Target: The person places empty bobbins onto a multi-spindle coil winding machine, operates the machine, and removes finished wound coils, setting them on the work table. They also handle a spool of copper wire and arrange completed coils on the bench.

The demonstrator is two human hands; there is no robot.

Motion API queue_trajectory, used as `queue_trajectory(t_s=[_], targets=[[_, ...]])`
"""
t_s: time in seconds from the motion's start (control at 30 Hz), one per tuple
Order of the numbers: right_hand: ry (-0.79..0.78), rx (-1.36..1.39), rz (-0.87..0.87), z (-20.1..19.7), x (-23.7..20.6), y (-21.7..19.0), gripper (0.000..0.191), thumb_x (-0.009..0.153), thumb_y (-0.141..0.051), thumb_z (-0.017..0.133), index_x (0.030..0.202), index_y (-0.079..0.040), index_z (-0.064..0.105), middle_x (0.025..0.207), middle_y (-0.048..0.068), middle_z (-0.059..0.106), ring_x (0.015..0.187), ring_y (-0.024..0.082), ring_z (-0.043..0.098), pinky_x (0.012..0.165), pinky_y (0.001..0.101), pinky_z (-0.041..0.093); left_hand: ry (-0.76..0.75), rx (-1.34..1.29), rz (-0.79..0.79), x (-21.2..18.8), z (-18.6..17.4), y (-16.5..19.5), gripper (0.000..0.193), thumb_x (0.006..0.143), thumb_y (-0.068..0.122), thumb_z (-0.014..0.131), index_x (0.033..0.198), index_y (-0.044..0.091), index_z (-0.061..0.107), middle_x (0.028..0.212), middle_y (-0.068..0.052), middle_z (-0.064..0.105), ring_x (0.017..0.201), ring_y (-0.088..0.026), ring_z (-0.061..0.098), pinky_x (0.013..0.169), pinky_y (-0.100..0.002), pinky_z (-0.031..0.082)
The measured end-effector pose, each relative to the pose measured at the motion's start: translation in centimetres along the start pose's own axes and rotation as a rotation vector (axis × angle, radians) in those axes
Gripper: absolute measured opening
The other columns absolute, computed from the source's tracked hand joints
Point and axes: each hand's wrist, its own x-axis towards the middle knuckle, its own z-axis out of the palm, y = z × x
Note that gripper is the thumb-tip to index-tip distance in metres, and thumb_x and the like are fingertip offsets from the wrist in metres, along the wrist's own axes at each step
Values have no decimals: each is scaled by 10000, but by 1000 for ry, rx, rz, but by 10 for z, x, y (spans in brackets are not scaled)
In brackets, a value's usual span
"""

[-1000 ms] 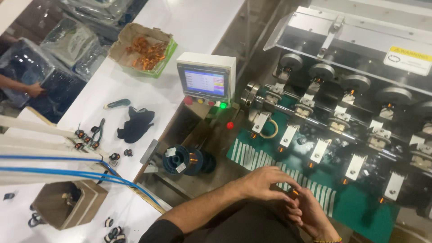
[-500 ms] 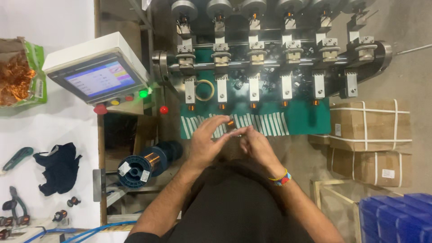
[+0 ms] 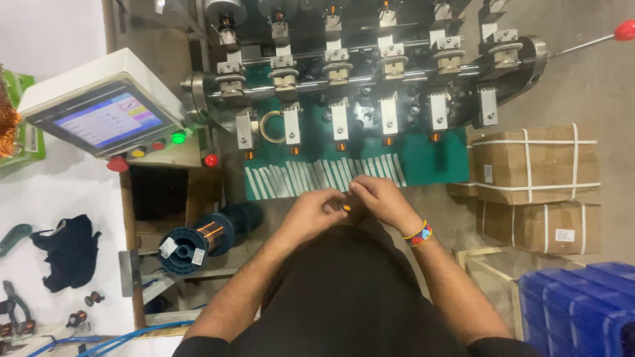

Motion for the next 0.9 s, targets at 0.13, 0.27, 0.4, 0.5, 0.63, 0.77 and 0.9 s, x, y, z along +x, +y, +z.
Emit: queue_trajectory(t_s=[0.13,0.27,0.4,0.5,0.63,0.77,0.9], targets=[[-121,19,121,-27,-25,-4,292,1046,-301,520,990,-77,698,722,91,640,691,91,573,647,304,480,229,-316,-53,35,26,14,393,866,127,784,1221,9,662,1038,-68,733,840,-118,729,736,-261,581],[-188,515,245,-57,-25,1,274,1084,-228,530,981,-10,660,855,95,573,746,140,513,661,316,447,46,-658,-86,46,35,25,369,879,127,782,1218,25,679,1014,-49,718,872,-102,718,784,-277,596],[-81,15,-18,-99,-6,18,267,1042,-247,522,972,-41,676,736,95,627,645,175,594,620,316,490,34,8,-46,52,58,40,345,883,98,806,1206,18,715,980,-77,730,808,-90,681,738,-262,570],[-116,7,-172,-120,-21,24,268,1053,-243,532,974,-36,683,776,102,655,690,187,607,643,333,496,290,-36,-35,70,77,54,357,868,105,784,1203,30,687,997,-43,721,776,-83,692,712,-255,565],[-328,220,68,-133,-26,32,295,1071,-238,538,940,-20,688,717,169,598,654,293,552,608,399,454,177,-427,-100,83,97,62,374,873,115,778,1224,38,671,994,-34,739,799,-75,705,720,-254,571],[-260,-29,-60,-154,-4,36,255,1005,-255,563,922,-45,682,719,146,662,625,289,670,600,386,503,120,78,-131,83,116,60,342,869,100,830,1179,10,717,932,-86,751,794,-105,711,727,-256,576],[-227,-92,-74,-158,-19,22,249,997,-249,580,892,-56,698,700,136,667,643,305,654,604,403,493,437,-356,-43,98,134,51,402,875,45,767,1242,-14,614,1091,-57,700,930,-133,716,801,-271,589]])
